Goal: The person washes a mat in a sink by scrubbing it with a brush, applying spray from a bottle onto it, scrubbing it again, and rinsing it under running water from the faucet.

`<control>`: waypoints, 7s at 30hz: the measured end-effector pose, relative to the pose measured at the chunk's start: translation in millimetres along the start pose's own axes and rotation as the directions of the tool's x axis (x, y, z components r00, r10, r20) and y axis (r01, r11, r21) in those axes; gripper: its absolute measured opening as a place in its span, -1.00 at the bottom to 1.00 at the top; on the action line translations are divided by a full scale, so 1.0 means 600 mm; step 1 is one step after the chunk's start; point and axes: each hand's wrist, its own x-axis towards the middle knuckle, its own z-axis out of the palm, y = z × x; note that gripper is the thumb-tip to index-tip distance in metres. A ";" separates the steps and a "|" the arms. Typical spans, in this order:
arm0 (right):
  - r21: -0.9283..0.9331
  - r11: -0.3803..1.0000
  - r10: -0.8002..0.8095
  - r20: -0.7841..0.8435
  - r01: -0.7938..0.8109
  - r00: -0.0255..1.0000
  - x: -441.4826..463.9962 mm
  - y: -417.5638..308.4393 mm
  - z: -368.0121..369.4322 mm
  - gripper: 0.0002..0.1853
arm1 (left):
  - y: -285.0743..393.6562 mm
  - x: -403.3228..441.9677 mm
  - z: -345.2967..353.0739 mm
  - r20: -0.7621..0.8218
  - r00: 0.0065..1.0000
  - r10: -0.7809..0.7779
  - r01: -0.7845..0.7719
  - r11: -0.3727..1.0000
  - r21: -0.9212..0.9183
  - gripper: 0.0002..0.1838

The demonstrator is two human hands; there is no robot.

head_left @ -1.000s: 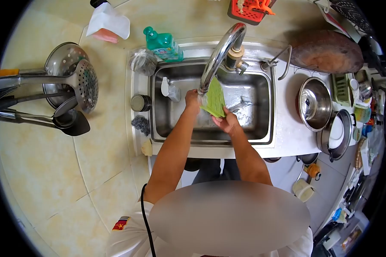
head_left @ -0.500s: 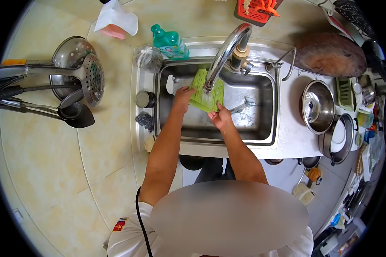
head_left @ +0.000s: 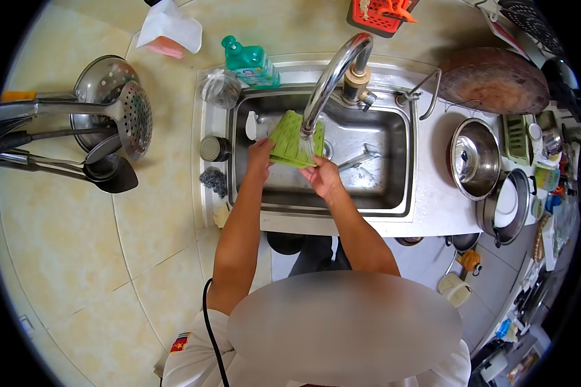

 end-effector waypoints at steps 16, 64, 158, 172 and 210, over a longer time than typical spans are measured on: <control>0.094 0.993 0.072 -0.004 -0.072 0.997 0.009 0.006 -0.035 -0.73 | -0.058 -0.003 -0.036 0.081 0.996 -0.028 0.045 0.976 -0.213 -0.61; -0.219 0.973 -0.096 -0.102 0.072 0.990 0.059 0.022 -0.058 -0.63 | -0.147 0.064 0.082 0.108 0.994 0.001 0.071 0.743 -0.665 -0.76; -0.955 0.265 -0.630 -0.066 0.134 0.774 0.024 -0.064 -0.238 -0.27 | -0.133 0.131 0.039 0.157 0.945 0.286 -0.257 0.949 -0.182 -0.61; -0.796 0.425 -0.496 0.194 0.431 0.847 0.095 -0.013 -0.187 -0.36 | -0.161 0.105 0.072 0.249 0.928 0.277 -0.279 0.960 -0.028 -0.59; 0.180 0.983 0.095 -0.335 -0.035 0.937 -0.030 -0.131 -0.141 -0.43 | 0.005 0.013 0.120 0.741 0.597 0.308 -0.714 0.625 0.315 -0.74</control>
